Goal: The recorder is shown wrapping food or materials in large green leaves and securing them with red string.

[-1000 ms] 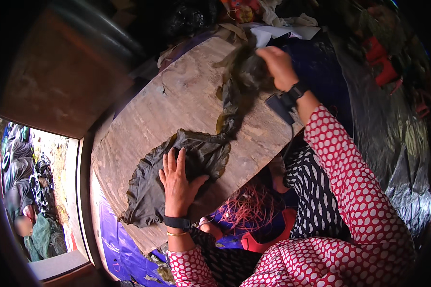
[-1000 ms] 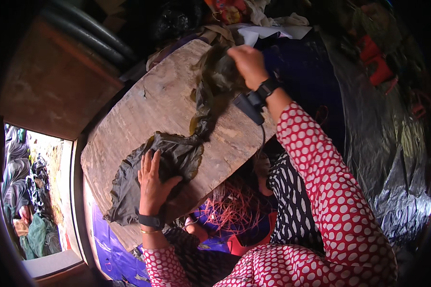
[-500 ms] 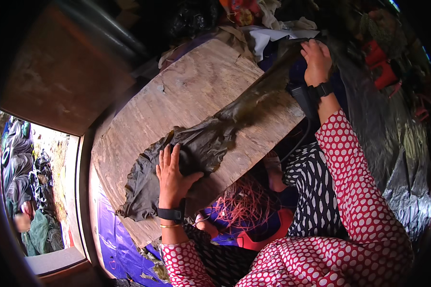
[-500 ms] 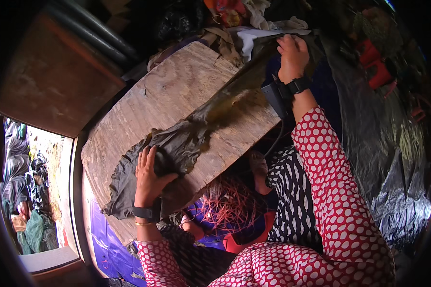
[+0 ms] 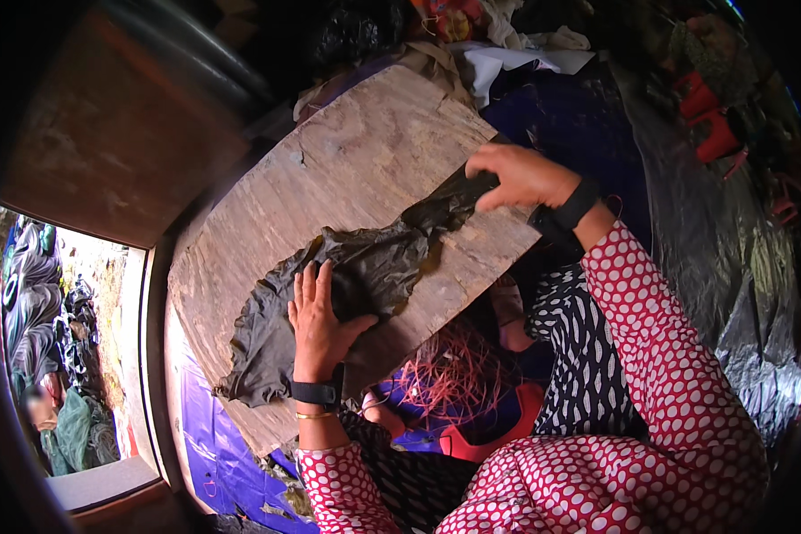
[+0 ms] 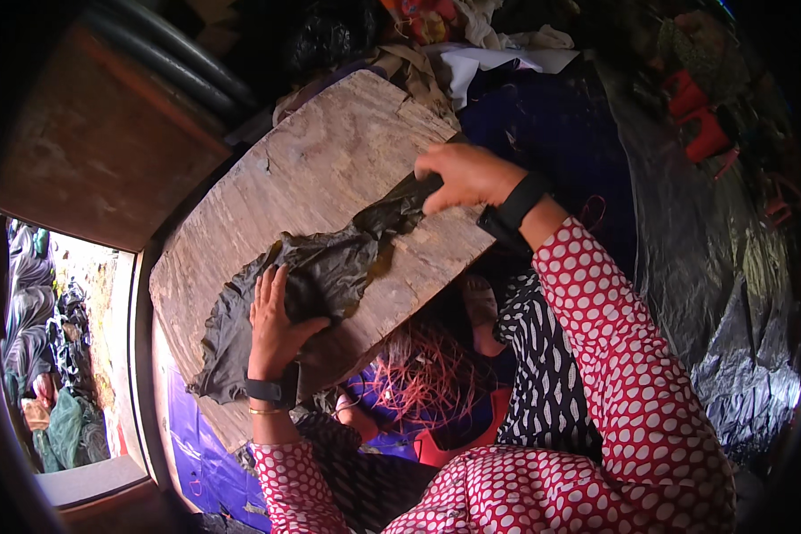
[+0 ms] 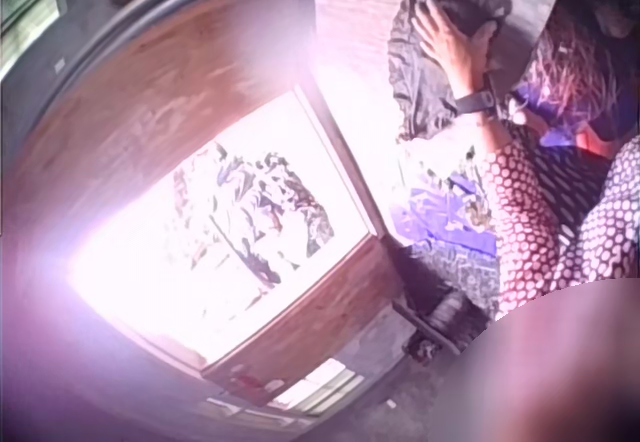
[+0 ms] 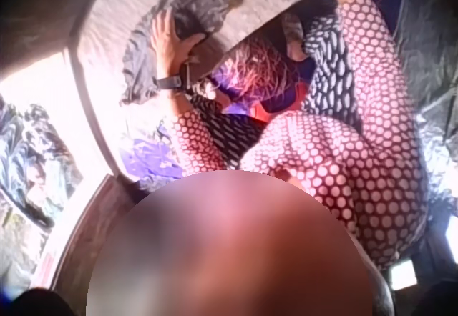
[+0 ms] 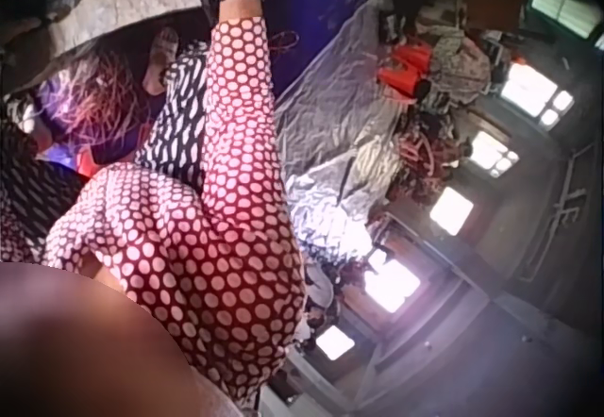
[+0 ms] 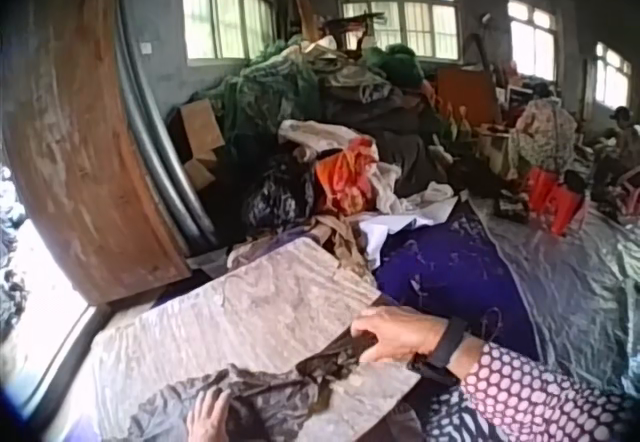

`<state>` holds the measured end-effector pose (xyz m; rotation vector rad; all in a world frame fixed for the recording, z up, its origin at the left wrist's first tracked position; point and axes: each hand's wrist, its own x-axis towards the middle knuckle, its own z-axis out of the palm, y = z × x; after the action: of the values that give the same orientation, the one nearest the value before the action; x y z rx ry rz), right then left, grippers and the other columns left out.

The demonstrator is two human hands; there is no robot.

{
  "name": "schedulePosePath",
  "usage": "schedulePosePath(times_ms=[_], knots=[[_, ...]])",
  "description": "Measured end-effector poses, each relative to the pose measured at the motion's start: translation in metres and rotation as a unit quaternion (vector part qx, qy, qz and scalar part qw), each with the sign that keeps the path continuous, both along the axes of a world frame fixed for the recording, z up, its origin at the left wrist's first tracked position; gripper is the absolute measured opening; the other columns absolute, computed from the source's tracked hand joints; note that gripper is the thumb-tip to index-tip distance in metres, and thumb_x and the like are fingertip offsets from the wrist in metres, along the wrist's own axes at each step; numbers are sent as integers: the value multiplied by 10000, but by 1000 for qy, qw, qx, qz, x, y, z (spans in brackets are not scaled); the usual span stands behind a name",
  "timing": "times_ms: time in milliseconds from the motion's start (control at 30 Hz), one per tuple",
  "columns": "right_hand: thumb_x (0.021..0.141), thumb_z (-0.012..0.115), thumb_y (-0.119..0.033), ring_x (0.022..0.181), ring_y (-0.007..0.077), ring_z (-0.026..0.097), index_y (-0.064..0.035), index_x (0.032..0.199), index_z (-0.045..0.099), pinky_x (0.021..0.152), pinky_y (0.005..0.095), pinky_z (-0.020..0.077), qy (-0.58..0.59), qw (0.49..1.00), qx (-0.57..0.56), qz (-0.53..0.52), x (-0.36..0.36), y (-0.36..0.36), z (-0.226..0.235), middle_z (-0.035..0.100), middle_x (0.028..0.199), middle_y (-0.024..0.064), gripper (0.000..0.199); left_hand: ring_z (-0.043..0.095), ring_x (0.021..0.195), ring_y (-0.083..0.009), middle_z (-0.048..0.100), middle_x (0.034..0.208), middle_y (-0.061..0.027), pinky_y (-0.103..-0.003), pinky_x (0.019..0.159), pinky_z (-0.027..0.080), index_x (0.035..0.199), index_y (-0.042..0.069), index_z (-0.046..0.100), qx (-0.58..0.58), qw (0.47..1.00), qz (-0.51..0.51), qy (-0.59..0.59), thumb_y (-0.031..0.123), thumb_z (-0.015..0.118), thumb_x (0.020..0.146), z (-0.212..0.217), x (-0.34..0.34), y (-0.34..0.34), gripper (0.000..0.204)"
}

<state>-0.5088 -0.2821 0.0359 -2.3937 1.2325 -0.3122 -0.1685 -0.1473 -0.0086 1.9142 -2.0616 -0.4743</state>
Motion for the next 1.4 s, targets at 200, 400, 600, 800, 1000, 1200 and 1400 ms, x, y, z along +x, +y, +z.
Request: schedulePosePath(times_ms=[200, 400, 600, 800, 1000, 1200, 1400], knots=[[729, 652, -135, 789, 240, 593, -43, 873, 632, 712, 354, 472, 13, 995, -92, -42, 0, -8, -26, 592, 813, 90, 172, 239, 1365, -374, 309, 1456, -176, -570, 1068, 210, 1401, 123, 349, -1, 1000, -8, 5, 319, 825, 572, 1, 1, 0, 975], [791, 620, -211, 617, 148, 551, -24, 851, 635, 608, 294, 434, -189, 976, 73, -80, -8, -45, -23, 600, 676, 94, 198, 231, 1367, -375, 310, 1452, -182, -555, 1077, 196, 1409, 142, 342, -3, 1000, -10, -1, 329, 830, 541, 6, -2, 2, 1013], [788, 612, -227, 650, 250, 596, -19, 778, 634, 639, 355, 458, -31, 986, -2, -163, 18, -56, -22, 635, 707, 124, 209, 224, 1369, -377, 294, 1461, -182, -563, 1076, 193, 1415, 142, 329, 14, 1000, 2, -11, 348, 832, 537, 10, -3, 5, 1033], [783, 647, -212, 890, 335, 597, -43, 955, 627, 742, 405, 477, -85, 958, -252, -108, 50, -43, -14, 614, 950, 152, 242, 222, 1366, -386, 290, 1459, -191, -569, 1073, 196, 1418, 139, 319, -6, 1000, -2, -16, 361, 830, 543, 10, -6, 4, 1037], [727, 706, -218, 822, 327, 597, -69, 949, 638, 743, 413, 473, -102, 982, -154, 35, 108, -4, -29, 600, 891, 127, 277, 237, 1364, -373, 300, 1453, -192, -544, 1069, 208, 1413, 122, 331, -7, 1000, -1, -27, 376, 832, 554, 13, -8, 6, 1028], [753, 640, -183, 847, 349, 599, -56, 823, 615, 734, 452, 469, 48, 991, -120, -19, 117, -18, -26, 616, 813, 122, 147, 195, 1372, -409, 270, 1471, -195, -635, 1030, 206, 1410, 139, 342, 33, 996, 48, -72, 499, 816, 543, 16, -10, 9, 1052], [766, 617, -143, 864, 348, 595, -41, 975, 611, 732, 437, 473, -12, 968, -227, -105, 128, -20, -30, 604, 887, 140, 233, 186, 1367, -428, 251, 1483, -184, -669, 1017, 196, 1406, 134, 349, 34, 996, 54, -65, 528, 770, 603, 22, -7, 11, 988]])
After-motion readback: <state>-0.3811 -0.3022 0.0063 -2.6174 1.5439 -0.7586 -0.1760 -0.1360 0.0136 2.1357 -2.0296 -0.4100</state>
